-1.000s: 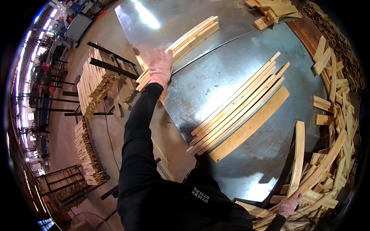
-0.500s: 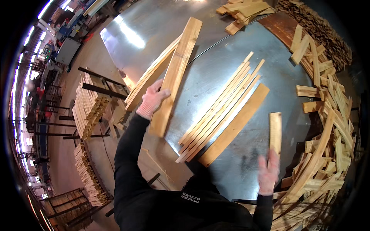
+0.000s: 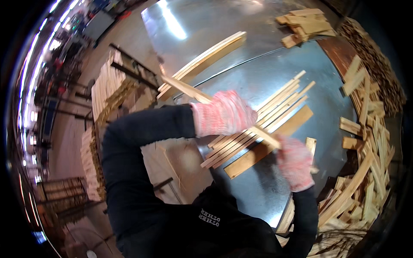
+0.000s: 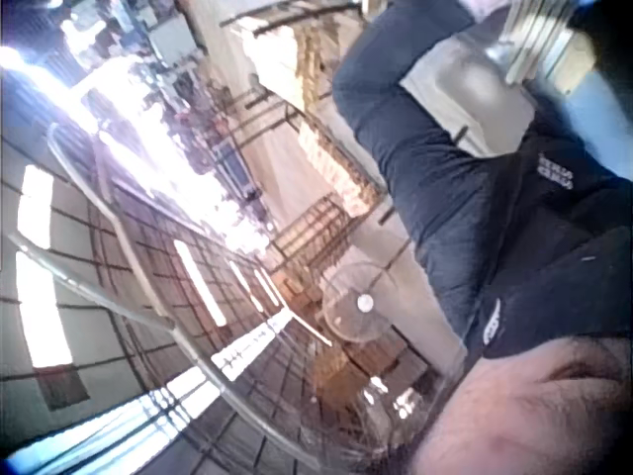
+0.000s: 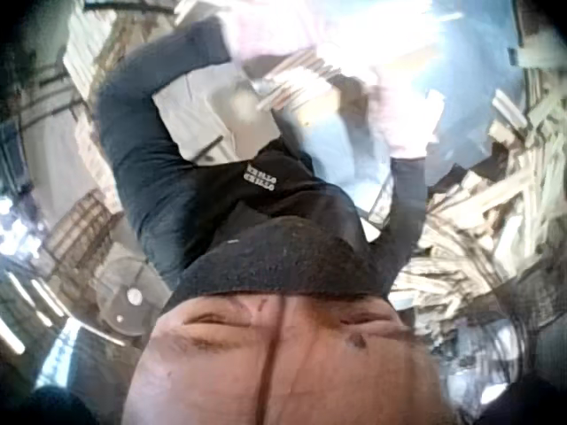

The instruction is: The person sorts wooden planks on a metal table, picking up pieces from a disorganized pile and arranging them into neat stacks. The person handles the wood by hand, wearing pink gloves, and repeatedly moves planks from the right side of the table to the left side to create organized piles.

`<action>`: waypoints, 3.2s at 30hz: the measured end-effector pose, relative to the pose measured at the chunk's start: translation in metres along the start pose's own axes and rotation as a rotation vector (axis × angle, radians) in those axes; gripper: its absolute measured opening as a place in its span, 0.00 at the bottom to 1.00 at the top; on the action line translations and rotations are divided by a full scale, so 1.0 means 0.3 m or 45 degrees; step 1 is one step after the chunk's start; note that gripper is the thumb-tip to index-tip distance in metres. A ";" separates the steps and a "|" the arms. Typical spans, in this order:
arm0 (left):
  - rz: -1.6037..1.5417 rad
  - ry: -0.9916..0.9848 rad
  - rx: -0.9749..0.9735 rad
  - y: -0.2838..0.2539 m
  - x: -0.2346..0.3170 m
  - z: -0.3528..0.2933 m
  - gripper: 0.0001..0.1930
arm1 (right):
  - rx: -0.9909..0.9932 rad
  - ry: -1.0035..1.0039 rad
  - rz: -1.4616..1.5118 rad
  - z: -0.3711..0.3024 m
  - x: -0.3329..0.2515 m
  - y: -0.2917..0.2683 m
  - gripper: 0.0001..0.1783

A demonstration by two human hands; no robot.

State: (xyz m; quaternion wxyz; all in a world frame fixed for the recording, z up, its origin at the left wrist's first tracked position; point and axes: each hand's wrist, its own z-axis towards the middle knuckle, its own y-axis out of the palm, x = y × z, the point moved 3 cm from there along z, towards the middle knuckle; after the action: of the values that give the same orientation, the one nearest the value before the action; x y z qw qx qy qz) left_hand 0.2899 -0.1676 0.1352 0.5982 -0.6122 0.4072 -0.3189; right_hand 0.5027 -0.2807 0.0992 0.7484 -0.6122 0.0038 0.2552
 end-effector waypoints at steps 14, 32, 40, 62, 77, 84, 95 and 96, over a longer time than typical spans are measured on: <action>0.118 -1.163 -0.122 0.838 -0.859 -0.270 0.46 | -0.591 1.649 -0.548 -1.096 0.155 0.365 0.62; -0.506 -0.747 0.098 0.808 0.726 -0.107 0.52 | 0.833 1.305 2.593 -0.973 0.021 0.150 0.38; -3.009 -0.904 0.099 0.746 1.053 -0.055 0.24 | 0.361 1.048 0.678 -0.946 -0.029 0.270 0.28; -2.573 -0.865 -0.020 0.808 1.259 0.156 0.19 | -0.245 1.271 -0.518 -1.799 0.366 -0.348 0.54; -1.754 -0.905 -0.206 0.677 1.072 0.131 0.25 | -0.503 1.333 -0.550 -1.036 0.576 -0.405 0.51; -1.789 -0.858 -0.074 0.498 1.154 0.258 0.27 | -0.139 1.376 -0.325 -0.702 0.393 -0.010 0.73; -1.458 -1.005 0.028 0.612 0.840 0.041 0.25 | -0.069 1.685 0.198 -0.941 0.502 -0.071 0.63; -1.018 -1.092 -0.167 0.614 0.775 0.016 0.26 | 0.080 1.531 0.109 -1.059 0.560 -0.037 0.60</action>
State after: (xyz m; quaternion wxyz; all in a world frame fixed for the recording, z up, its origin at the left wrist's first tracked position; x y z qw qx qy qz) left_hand 0.3808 -0.3613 -0.0702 0.5037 -0.8280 -0.1147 -0.2179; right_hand 0.7506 -0.5105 -0.0238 0.6218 -0.6260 0.4585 -0.1060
